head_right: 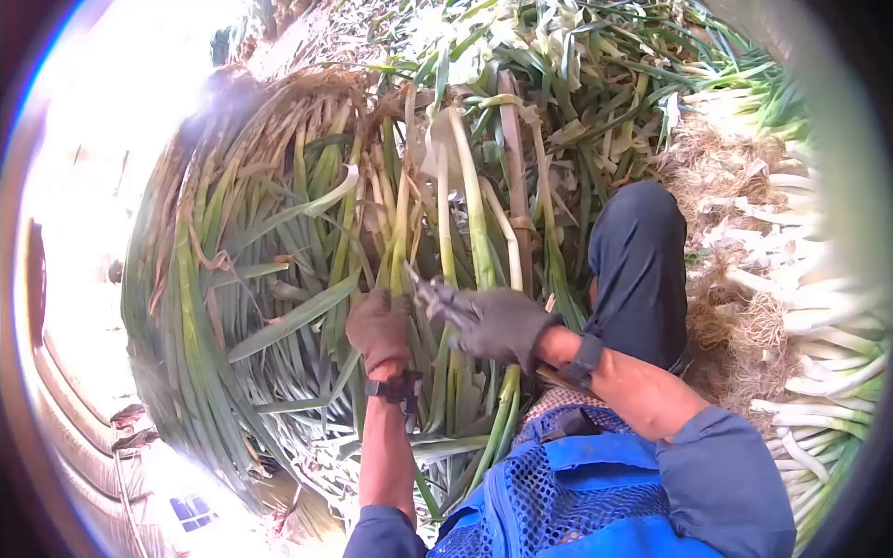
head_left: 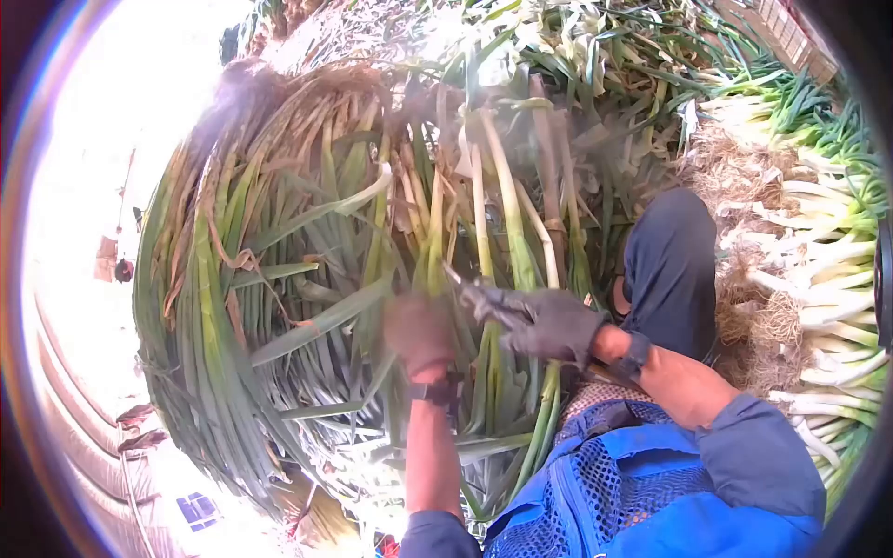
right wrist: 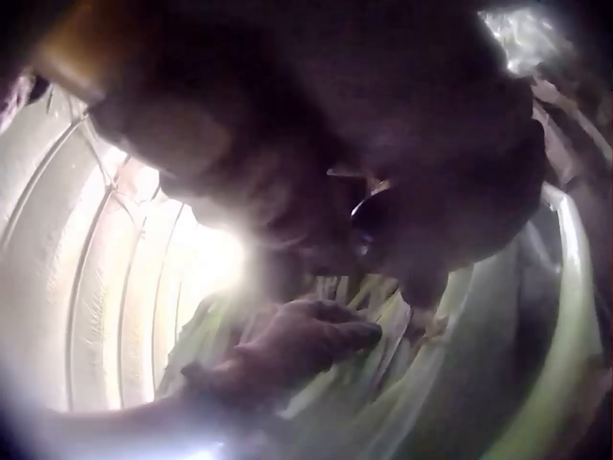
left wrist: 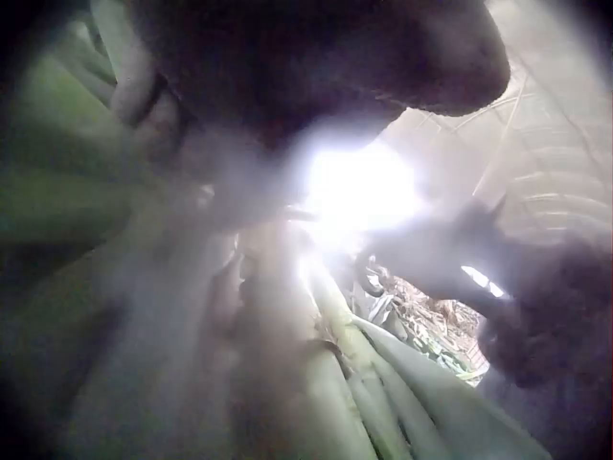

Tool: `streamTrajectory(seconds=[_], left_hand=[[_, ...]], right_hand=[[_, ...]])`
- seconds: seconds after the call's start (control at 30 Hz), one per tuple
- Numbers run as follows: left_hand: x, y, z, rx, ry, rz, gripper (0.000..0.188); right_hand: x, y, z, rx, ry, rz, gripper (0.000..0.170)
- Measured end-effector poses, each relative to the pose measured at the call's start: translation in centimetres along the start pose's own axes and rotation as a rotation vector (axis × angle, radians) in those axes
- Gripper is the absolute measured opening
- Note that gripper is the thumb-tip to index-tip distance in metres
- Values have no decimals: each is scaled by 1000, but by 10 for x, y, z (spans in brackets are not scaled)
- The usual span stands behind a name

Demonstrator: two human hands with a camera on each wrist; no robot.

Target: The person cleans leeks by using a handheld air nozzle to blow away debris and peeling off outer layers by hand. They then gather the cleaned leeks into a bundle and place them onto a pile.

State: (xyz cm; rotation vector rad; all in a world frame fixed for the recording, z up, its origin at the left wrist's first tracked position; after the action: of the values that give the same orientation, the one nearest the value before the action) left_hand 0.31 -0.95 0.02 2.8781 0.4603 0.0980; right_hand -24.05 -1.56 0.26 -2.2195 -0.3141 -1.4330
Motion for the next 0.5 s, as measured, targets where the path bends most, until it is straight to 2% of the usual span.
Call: streamTrajectory(seconds=[0.07,0.17,0.27,0.37,0.4,0.5], left_hand=[[-1,0,0,-5,41,37,36],[-9,12,-10,-16,88,49,37],[-9,16,-9,33,154,95,38],[-12,16,2,145,199,53,44],[-14,16,4,185,207,33,46],[-17,15,8,287,175,-46,50]], right_hand=[[6,16,-2,-66,17,159,76],[7,64,-5,-218,-108,27,71],[13,105,-16,-230,-167,66,69],[8,141,-18,-334,-180,16,61],[11,151,-22,-313,-225,54,63],[9,169,-28,-396,-123,61,64]])
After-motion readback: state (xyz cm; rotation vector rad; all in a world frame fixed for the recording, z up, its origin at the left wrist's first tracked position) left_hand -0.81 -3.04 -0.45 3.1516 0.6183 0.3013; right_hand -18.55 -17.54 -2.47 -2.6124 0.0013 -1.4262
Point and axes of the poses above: each hand's wrist, its own y-axis towards the middle knuckle, its own z-axis out of the palm, x = y × z, the point moved 1 cm from there along y, towards the middle knuckle, and after that the axes turned 12 degrees about -x, right-handed, at the moved point
